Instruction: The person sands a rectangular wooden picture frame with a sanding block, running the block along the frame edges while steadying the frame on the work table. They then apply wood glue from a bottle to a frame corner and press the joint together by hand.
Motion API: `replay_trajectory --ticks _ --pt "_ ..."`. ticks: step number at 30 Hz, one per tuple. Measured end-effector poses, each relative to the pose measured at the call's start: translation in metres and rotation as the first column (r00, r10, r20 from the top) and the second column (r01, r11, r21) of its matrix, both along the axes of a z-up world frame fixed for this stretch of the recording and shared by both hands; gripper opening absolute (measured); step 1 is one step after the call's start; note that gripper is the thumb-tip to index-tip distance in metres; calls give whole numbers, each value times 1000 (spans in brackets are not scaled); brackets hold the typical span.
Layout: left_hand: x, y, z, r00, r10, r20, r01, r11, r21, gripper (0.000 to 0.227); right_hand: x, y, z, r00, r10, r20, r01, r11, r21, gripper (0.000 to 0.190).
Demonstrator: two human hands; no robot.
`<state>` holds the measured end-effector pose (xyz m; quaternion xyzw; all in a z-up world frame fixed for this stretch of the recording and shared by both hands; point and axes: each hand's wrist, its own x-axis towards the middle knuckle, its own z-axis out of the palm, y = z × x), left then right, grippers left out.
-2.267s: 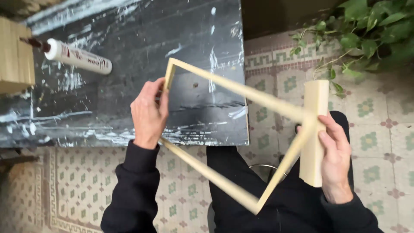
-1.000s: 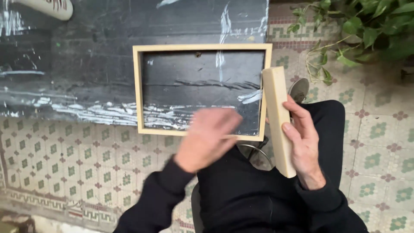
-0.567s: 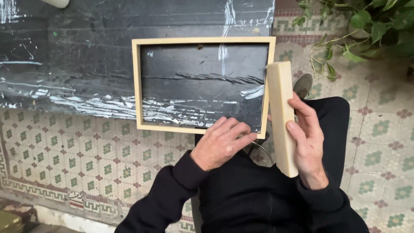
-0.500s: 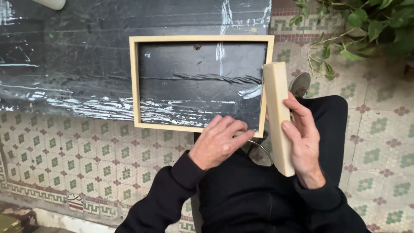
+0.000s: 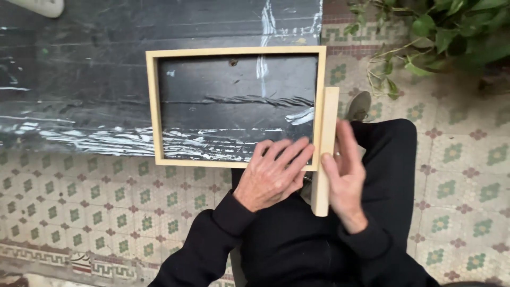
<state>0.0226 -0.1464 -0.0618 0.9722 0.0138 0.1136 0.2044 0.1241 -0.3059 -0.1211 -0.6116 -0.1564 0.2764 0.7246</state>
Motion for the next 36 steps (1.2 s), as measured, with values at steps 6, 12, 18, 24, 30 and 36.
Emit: replay_trajectory --ticks 6,12,18,24,30,36 --pt "-1 2 -6 1000 10 -10 -9 1000 13 58 -26 -21 -6 995 78 -57 -81 996 -42 66" --pt "-4 1 -7 999 7 -39 -6 1000 23 60 96 91 8 980 98 171 -120 985 120 63" --pt "-3 -1 -11 1000 21 -13 -20 999 28 61 -7 -5 5 988 99 117 -82 987 -140 65" --pt "-2 -2 -6 999 2 -33 -2 1000 7 60 71 65 -4 979 68 191 -65 998 -21 61" --pt "1 3 -5 999 11 -32 -10 999 37 60 60 57 4 972 102 212 -88 994 -71 64" --pt "-1 2 -1 999 -2 -51 3 1000 18 57 20 22 1 990 101 96 -93 992 -89 66"
